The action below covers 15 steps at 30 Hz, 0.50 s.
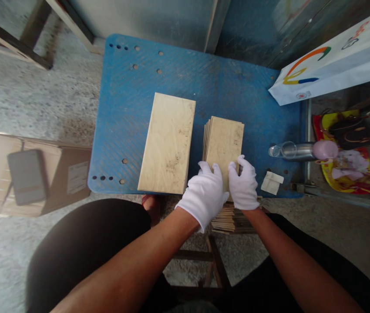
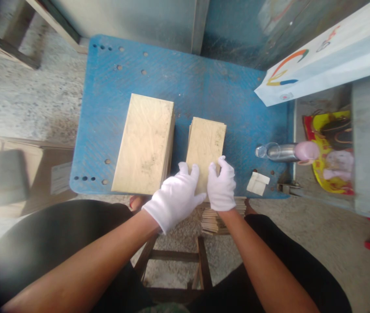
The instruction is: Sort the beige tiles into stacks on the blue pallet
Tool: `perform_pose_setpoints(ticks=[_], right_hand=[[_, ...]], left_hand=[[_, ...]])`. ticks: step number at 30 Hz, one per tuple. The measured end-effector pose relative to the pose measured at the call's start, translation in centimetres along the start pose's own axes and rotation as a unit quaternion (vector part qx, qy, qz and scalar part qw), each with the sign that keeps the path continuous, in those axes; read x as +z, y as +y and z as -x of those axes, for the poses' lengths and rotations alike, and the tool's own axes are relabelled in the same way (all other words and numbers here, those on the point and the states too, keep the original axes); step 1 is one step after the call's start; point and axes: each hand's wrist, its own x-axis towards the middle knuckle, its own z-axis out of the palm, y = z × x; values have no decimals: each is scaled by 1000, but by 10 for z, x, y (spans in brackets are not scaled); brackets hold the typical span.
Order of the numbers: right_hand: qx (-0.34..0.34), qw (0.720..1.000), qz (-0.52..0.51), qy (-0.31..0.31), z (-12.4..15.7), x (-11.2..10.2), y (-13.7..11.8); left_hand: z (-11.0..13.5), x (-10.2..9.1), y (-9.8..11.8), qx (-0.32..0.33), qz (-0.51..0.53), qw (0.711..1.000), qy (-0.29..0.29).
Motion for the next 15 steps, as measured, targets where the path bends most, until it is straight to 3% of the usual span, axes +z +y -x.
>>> perform_pose_setpoints(ticks=[15], right_hand=[[-3,1000,0,7,1,1,-1]], left_hand=[[0,-1,1,9,-11,1000,4]])
